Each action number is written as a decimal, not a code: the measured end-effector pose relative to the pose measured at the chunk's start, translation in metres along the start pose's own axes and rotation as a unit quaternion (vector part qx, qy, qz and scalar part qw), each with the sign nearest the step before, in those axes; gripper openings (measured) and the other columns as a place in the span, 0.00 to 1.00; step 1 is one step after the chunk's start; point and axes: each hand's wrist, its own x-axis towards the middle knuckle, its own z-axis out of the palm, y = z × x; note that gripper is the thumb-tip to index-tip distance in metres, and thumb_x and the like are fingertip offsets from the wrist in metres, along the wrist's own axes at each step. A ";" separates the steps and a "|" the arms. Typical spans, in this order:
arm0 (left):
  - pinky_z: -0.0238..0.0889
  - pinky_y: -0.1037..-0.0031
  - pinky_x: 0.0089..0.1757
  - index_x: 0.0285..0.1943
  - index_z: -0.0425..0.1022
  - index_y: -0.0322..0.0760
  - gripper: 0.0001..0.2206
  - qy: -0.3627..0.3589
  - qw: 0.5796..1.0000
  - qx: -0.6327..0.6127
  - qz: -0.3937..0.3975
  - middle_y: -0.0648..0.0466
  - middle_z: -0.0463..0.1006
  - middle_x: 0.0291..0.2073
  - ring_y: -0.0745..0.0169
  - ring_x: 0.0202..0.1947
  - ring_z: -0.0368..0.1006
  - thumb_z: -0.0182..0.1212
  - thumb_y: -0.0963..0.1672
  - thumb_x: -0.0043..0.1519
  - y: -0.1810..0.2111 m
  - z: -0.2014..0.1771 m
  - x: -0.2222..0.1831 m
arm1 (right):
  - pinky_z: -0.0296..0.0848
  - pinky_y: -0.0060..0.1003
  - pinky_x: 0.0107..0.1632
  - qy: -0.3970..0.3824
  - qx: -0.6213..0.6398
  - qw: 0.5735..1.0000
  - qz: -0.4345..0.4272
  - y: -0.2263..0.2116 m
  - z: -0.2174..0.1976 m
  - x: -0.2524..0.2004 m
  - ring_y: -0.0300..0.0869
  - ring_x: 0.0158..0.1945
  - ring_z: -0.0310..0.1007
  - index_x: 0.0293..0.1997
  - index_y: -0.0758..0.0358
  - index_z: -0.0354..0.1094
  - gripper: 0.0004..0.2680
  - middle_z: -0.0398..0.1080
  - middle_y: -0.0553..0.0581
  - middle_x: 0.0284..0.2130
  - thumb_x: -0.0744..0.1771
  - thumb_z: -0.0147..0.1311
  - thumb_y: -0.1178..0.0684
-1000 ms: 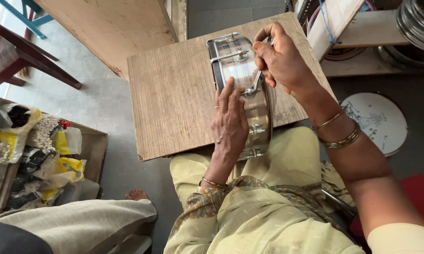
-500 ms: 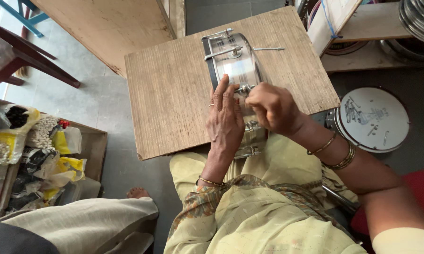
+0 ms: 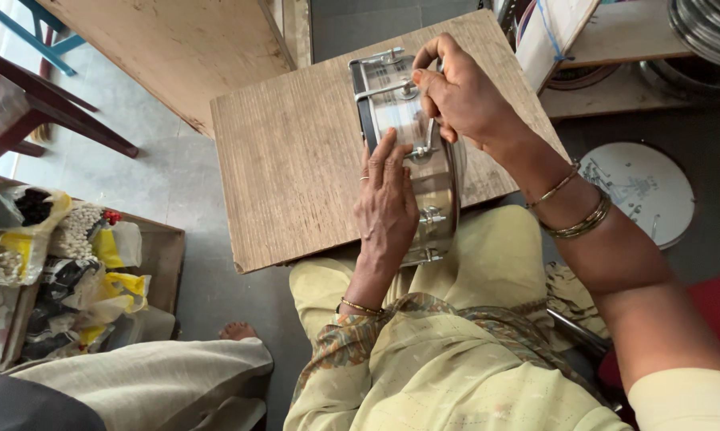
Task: The person uses a wrench to tighten bolts on a metal drum frame, then places a drumhead over the frame and fits a metal ring on top.
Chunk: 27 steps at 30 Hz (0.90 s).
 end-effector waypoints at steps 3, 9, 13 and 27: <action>0.71 0.60 0.53 0.65 0.68 0.42 0.17 -0.010 0.999 -0.022 -0.031 0.51 0.65 0.72 0.41 0.69 0.66 0.51 0.38 0.67 -0.003 -0.003 0.002 | 0.60 0.31 0.18 0.048 -0.014 0.993 -0.106 0.005 0.001 -0.012 0.34 0.18 0.59 0.54 0.64 0.56 0.04 0.65 0.53 0.25 0.75 0.43 0.56; 0.70 0.60 0.55 0.66 0.67 0.40 0.17 0.033 0.999 -0.001 -0.005 0.50 0.64 0.71 0.44 0.67 0.67 0.53 0.39 0.68 -0.012 -0.002 0.003 | 0.72 0.34 0.34 0.076 -0.145 0.898 -0.408 0.040 0.018 -0.058 0.41 0.31 0.73 0.57 0.62 0.52 0.05 0.68 0.57 0.33 0.76 0.44 0.62; 0.72 0.62 0.49 0.66 0.67 0.41 0.17 -0.020 0.998 -0.010 -0.050 0.51 0.65 0.72 0.47 0.65 0.70 0.51 0.39 0.68 -0.011 -0.002 0.004 | 0.72 0.40 0.35 0.054 -0.215 0.863 -0.453 0.047 0.020 -0.056 0.48 0.34 0.74 0.55 0.63 0.54 0.06 0.68 0.61 0.35 0.74 0.48 0.61; 0.62 0.56 0.66 0.65 0.69 0.42 0.17 0.024 0.999 -0.011 0.038 0.52 0.67 0.70 0.35 0.73 0.60 0.53 0.37 0.67 0.010 0.012 -0.007 | 0.53 0.30 0.14 -0.016 0.025 0.997 0.066 0.023 -0.018 0.004 0.33 0.14 0.51 0.50 0.60 0.58 0.03 0.63 0.51 0.21 0.72 0.45 0.56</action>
